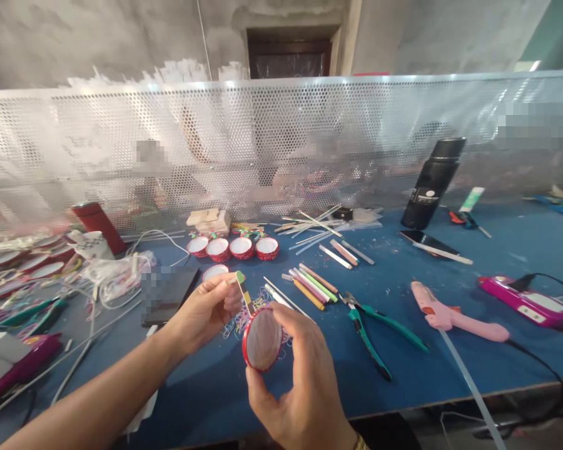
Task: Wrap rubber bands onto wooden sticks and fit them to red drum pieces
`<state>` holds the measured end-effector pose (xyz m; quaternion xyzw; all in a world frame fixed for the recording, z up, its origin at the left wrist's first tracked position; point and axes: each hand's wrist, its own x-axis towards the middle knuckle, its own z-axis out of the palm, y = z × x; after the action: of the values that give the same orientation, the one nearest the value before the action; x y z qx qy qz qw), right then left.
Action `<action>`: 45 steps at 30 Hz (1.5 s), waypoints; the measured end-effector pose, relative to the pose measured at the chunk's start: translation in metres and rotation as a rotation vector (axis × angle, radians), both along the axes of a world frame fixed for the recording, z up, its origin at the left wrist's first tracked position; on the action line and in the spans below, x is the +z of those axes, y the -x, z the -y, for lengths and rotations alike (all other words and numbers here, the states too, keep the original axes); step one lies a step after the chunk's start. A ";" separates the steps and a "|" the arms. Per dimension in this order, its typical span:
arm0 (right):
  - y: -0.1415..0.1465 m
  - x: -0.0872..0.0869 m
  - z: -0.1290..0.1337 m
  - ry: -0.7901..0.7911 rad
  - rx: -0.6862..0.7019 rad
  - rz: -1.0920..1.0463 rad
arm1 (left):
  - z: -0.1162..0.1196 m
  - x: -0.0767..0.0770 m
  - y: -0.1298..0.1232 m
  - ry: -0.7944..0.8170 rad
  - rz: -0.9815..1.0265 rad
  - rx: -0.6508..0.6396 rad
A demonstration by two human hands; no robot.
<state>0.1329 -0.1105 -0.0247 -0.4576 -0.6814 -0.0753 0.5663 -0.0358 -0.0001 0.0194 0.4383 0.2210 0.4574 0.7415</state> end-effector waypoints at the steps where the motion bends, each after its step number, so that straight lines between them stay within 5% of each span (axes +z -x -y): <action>1: 0.000 0.000 -0.001 -0.003 -0.001 0.003 | 0.000 0.000 0.000 0.005 -0.003 0.002; 45: 0.003 0.002 0.000 -0.013 0.008 0.052 | 0.004 0.001 0.000 -0.013 -0.021 -0.014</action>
<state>0.1300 -0.1106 -0.0223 -0.4492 -0.6972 -0.0893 0.5516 -0.0361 -0.0042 0.0207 0.4495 0.2225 0.4492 0.7393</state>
